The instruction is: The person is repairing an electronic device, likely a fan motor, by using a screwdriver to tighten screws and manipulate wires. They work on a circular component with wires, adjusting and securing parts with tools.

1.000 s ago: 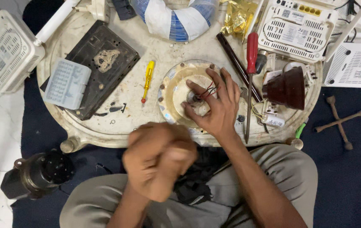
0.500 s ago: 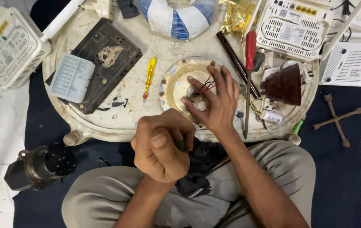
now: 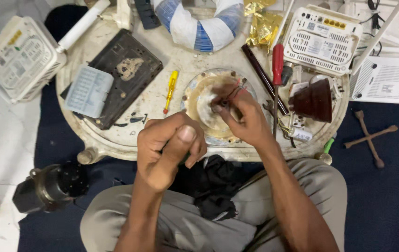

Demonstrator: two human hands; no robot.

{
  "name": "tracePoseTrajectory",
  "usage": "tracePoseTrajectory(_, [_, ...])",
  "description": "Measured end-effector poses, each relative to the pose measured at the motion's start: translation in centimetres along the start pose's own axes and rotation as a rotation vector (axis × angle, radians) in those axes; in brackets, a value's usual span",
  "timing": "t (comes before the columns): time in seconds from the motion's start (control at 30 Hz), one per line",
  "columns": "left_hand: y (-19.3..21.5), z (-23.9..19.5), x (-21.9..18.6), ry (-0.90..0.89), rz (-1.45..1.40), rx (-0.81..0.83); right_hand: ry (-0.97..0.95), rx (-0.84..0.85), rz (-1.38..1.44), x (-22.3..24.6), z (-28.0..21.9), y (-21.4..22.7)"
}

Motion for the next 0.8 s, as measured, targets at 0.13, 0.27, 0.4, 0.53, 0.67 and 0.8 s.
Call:
tracePoseTrajectory(0.13, [0.0, 0.4, 0.1, -0.032, -0.065, -0.024, 0.131, -0.018, -0.074, 0.1, -0.3, -0.3])
tracePoseTrajectory(0.27, [-1.2, 0.9, 0.0, -0.035, 0.046, 0.074, 0.211, -0.103, -0.146, 0.2, -0.3, -0.7])
tracePoseTrajectory(0.4, [-1.8, 1.3, -0.2, -0.042, 0.021, 0.11, -0.124, -0.131, -0.029, -1.4, 0.2, -1.2])
tracePoseTrajectory(0.53, [-1.4, 1.5, -0.3, -0.061, 0.028, 0.09, 0.093, -0.177, -0.152, -0.3, 0.8, -1.9])
tracePoseTrajectory(0.67, [-1.2, 1.9, 0.5, -0.128, 0.084, 0.011, 0.206, -0.316, -0.334, 0.0, -0.1, -2.7])
tracePoseTrajectory(0.8, [-1.3, 1.9, 1.3, -0.192, 0.158, -0.148, 0.196, -0.294, -0.36, -0.6, -0.6, -3.3])
Point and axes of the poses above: each hand's wrist, its own z-axis towards the middle knuckle, its own y-axis out of the back of the hand, x = y × z, the point moved 5 cm from there along z, towards the middle knuckle, and after that the axes turned 6 degrees about x, right-handed, at the moved point
